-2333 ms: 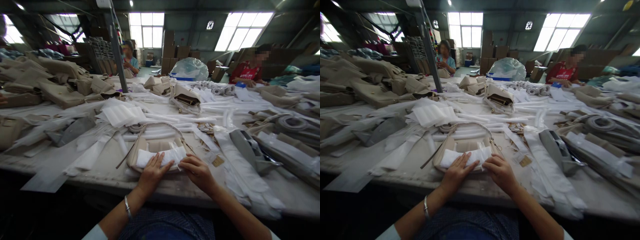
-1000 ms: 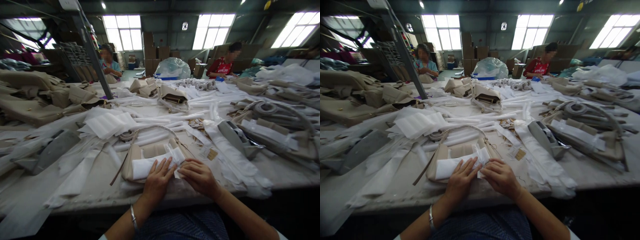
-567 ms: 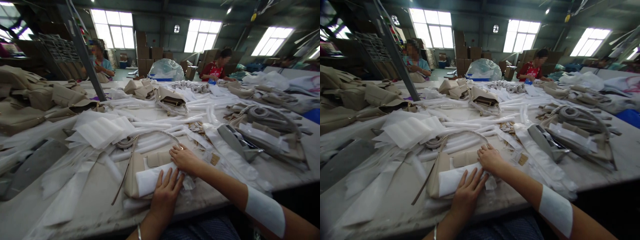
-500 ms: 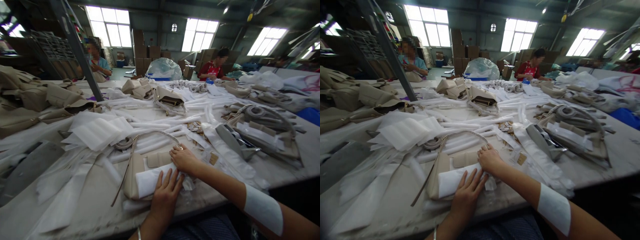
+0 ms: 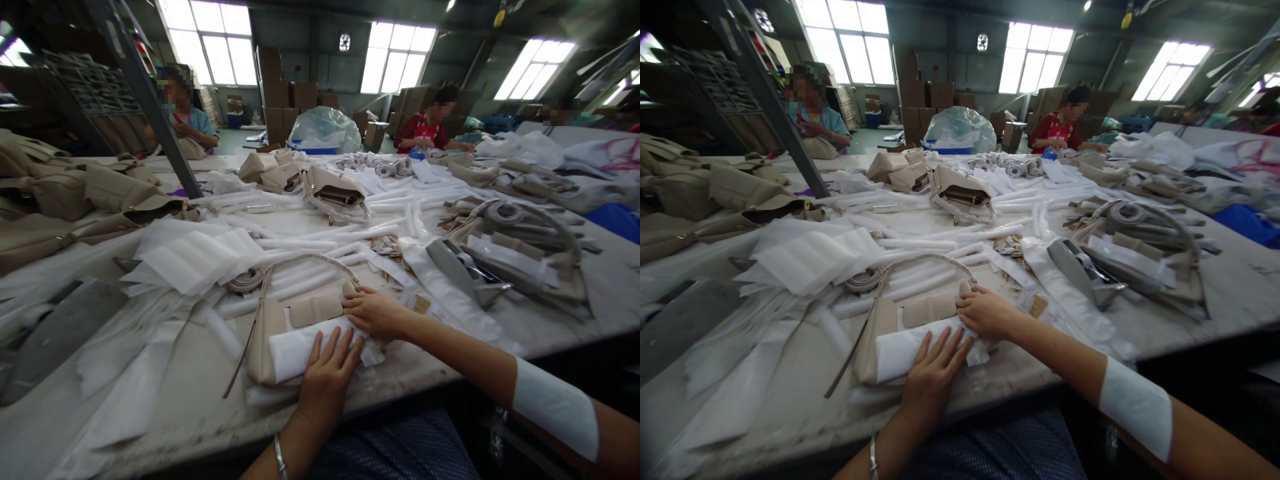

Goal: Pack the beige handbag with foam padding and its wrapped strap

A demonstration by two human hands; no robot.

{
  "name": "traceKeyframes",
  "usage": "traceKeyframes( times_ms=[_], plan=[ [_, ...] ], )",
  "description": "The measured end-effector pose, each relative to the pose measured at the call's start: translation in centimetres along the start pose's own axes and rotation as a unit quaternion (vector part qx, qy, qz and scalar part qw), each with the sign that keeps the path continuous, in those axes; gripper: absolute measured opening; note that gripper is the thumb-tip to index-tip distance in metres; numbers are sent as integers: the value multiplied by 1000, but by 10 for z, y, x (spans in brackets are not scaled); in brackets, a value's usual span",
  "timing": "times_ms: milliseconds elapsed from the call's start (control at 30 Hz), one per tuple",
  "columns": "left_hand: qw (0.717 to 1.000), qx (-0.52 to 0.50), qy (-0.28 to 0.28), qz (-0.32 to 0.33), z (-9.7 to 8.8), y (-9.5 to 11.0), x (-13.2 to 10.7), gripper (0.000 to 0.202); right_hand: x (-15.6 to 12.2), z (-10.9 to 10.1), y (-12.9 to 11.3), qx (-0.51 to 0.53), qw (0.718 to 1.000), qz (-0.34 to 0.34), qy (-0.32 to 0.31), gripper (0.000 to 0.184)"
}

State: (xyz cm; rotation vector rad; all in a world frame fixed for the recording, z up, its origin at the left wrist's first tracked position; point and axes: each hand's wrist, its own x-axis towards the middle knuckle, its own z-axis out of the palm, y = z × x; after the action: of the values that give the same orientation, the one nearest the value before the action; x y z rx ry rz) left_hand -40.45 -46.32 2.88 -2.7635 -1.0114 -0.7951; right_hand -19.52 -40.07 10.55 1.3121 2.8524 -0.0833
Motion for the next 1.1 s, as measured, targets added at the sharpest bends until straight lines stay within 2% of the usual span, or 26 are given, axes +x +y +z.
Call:
traceKeyframes(
  times_ms=[67,133,200,267,367,467,600,733,833,967,1100],
  plan=[
    [1000,-7,-12,-2,-4,0,1,49,-28,3,-11,78,993,3,87,21],
    [1000,-9,-22,-1,-8,0,3,51,-58,11,-27,136,973,15,184,23],
    [999,-8,-32,0,-10,1,4,52,-84,22,-44,145,953,34,265,27],
    [999,-6,-43,1,-12,1,5,52,-101,34,-58,123,940,58,314,36],
    [999,-2,-47,-4,-12,3,5,51,-104,47,-68,74,931,80,349,40],
    [999,2,-49,-11,-12,4,5,53,-94,51,-67,42,916,64,394,28],
    [997,-17,-67,-31,-17,5,9,53,-89,54,-62,35,912,9,408,20],
    [991,-71,-97,-64,-30,8,18,56,-90,68,-60,19,912,6,409,20],
    [987,-92,-94,-97,-36,13,24,49,-88,77,-59,0,916,2,401,17],
    [991,-55,-46,-113,-26,18,24,39,-90,82,-61,20,920,19,391,21],
    [995,-26,-17,-97,-12,17,18,39,-110,82,-67,81,931,24,355,24]
  ],
)
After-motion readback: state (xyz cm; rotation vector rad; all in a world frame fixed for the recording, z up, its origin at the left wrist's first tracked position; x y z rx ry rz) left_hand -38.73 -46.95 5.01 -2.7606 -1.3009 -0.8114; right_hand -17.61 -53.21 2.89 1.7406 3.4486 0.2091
